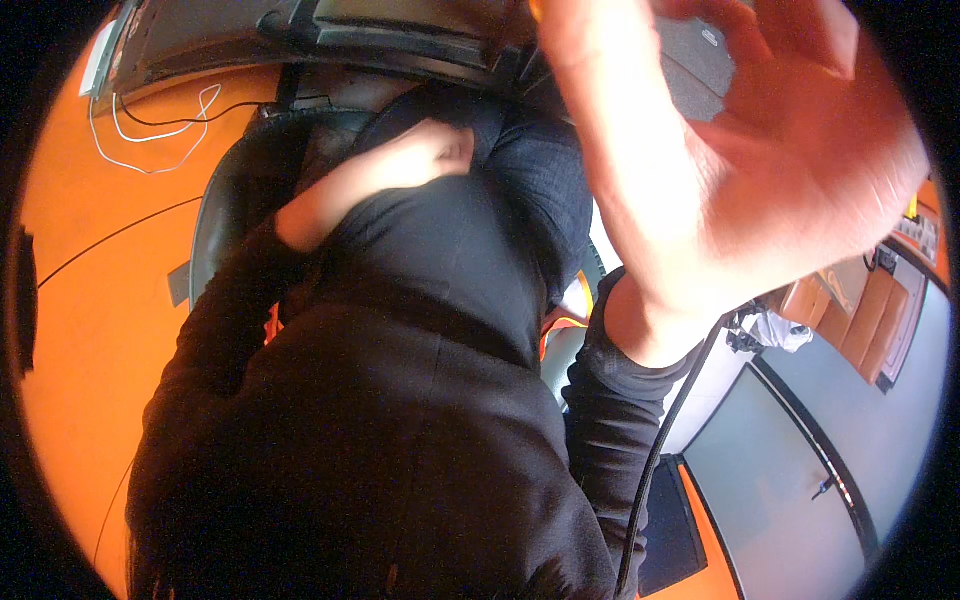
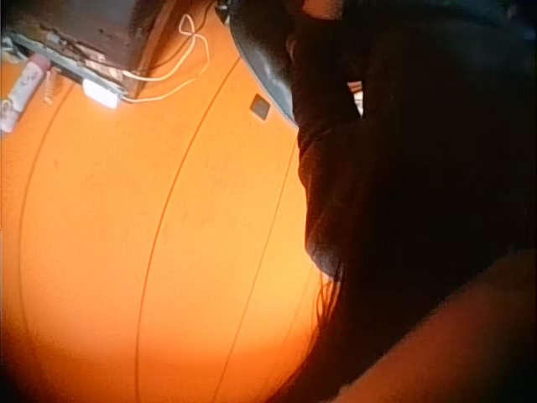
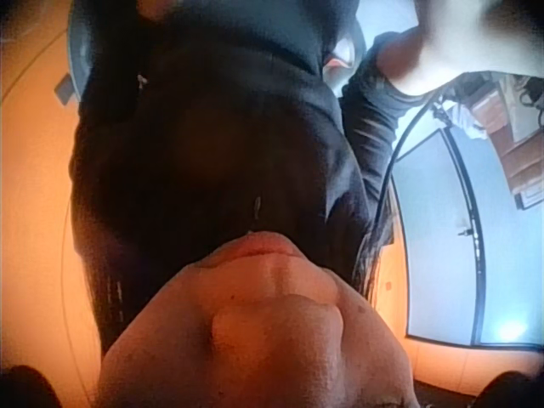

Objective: The person uses a yellow-handled screwdriver to remove screws from the back panel of a CRT television. They rotate the television to access different screw locations and continue unscrewing until the back cover is loosened.

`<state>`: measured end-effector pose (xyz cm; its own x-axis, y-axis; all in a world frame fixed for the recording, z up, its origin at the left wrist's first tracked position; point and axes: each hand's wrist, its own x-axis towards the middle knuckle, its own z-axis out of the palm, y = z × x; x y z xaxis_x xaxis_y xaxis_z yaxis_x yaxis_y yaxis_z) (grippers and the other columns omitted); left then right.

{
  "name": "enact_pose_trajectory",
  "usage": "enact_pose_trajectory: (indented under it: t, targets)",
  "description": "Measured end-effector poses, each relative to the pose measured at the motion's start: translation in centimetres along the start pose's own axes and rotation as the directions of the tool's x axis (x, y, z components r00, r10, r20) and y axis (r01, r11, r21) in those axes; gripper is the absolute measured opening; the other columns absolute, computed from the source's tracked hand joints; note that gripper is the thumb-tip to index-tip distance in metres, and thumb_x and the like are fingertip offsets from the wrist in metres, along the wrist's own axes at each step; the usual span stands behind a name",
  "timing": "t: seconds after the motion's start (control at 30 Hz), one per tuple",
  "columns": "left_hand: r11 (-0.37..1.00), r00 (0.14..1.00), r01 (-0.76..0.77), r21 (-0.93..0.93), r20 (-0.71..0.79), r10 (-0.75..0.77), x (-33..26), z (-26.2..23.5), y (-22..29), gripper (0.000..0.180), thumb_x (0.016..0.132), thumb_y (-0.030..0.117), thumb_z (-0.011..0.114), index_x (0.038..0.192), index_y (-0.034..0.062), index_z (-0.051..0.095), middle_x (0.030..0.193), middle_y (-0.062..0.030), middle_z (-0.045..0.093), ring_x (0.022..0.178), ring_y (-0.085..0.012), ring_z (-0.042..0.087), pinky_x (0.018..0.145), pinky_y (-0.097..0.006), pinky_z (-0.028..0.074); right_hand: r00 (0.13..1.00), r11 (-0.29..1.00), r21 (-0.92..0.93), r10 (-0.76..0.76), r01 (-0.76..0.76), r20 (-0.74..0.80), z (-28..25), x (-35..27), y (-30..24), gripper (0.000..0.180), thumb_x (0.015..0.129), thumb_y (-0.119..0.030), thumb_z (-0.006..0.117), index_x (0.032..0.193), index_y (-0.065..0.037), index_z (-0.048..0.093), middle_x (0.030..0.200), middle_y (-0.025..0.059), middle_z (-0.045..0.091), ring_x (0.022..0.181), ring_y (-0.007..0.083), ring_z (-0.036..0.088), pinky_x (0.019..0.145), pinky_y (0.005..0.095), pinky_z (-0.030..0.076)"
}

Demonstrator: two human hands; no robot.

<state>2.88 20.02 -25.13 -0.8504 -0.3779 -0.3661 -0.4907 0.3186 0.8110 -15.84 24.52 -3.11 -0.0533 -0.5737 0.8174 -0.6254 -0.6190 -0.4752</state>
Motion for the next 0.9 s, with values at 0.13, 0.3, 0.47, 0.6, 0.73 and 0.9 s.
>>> enact_pose_trajectory:
  t: [0.13, 0.3, 0.47, 0.6, 0.73, 0.9]
  targets:
    - [0.946, 0.974, -0.112, -0.304, 0.154, 0.164, -2.2, -3.0, 1.9, 0.023, 0.087, 0.019, 0.053, 0.096, -0.0013, 0.061, 0.081, -0.0075, 0.063, 0.076, -0.0130, 0.056, 0.073, -0.028, 0.046, 1.000, 1.000, 0.024, 0.009, -0.009, -0.011, 0.2, 0.0, 0.1, 0.042, 0.081, 0.000, 0.058, 0.118, -0.002, 0.038, 0.092, 0.0268, 0.060, 0.083, 0.0302, 0.063, 0.073, 0.0359, 0.053]
    - [0.875, 0.976, -0.149, -0.461, -0.210, 0.055, -4.2, -3.4, 6.4, 0.025, 0.089, 0.016, 0.051, 0.102, -0.0021, 0.060, 0.085, -0.0078, 0.063, 0.077, -0.0129, 0.056, 0.073, -0.027, 0.047, 0.999, 0.999, 0.044, 0.015, -0.013, -0.040, 0.3, 0.1, -0.2, 0.043, 0.080, 0.000, 0.058, 0.119, -0.002, 0.037, 0.091, 0.0273, 0.059, 0.082, 0.0301, 0.063, 0.073, 0.0361, 0.054]
    - [0.787, 0.955, -0.192, -0.587, -0.297, 0.012, -5.4, -1.9, 9.7, 0.026, 0.089, 0.012, 0.049, 0.111, -0.0005, 0.055, 0.084, -0.0062, 0.060, 0.077, -0.0114, 0.054, 0.072, -0.026, 0.046, 0.999, 1.000, 0.028, 0.004, -0.003, -0.051, 0.1, -0.5, -1.3, 0.045, 0.080, 0.000, 0.058, 0.119, -0.003, 0.036, 0.091, 0.0278, 0.059, 0.081, 0.0300, 0.063, 0.072, 0.0362, 0.054]
    - [0.782, 0.964, -0.166, -0.601, -0.267, -0.001, -5.1, -1.4, 10.4, 0.026, 0.089, 0.008, 0.048, 0.112, 0.0005, 0.054, 0.085, -0.0053, 0.059, 0.078, -0.0109, 0.053, 0.075, -0.025, 0.044, 0.991, 0.999, 0.004, -0.044, 0.044, 0.129, -1.1, -1.2, -2.7, 0.043, 0.084, 0.000, 0.051, 0.120, -0.010, 0.032, 0.090, 0.0258, 0.058, 0.080, 0.0317, 0.062, 0.069, 0.0378, 0.055]
    - [0.720, 0.972, -0.202, -0.664, -0.225, 0.065, -4.9, -1.6, 10.6, 0.025, 0.089, 0.010, 0.047, 0.111, -0.0006, 0.054, 0.086, -0.0056, 0.059, 0.080, -0.0114, 0.053, 0.077, -0.025, 0.044, 0.981, 0.991, -0.134, -0.004, 0.031, 0.196, -1.3, -2.6, -3.9, 0.037, 0.091, -0.011, 0.041, 0.123, -0.016, 0.025, 0.103, 0.0315, 0.053, 0.085, 0.0383, 0.061, 0.066, 0.0396, 0.055]
    - [0.768, 0.971, -0.218, -0.603, -0.211, 0.109, -4.7, -2.0, 10.8, 0.024, 0.090, 0.011, 0.047, 0.109, -0.0009, 0.054, 0.088, -0.0062, 0.060, 0.081, -0.0121, 0.053, 0.077, -0.026, 0.044, 0.997, 0.996, -0.093, 0.018, -0.012, 0.071, -0.6, -3.9, -4.1, 0.039, 0.090, -0.011, 0.043, 0.124, -0.018, 0.025, 0.103, 0.0302, 0.052, 0.085, 0.0377, 0.061, 0.065, 0.0402, 0.056]
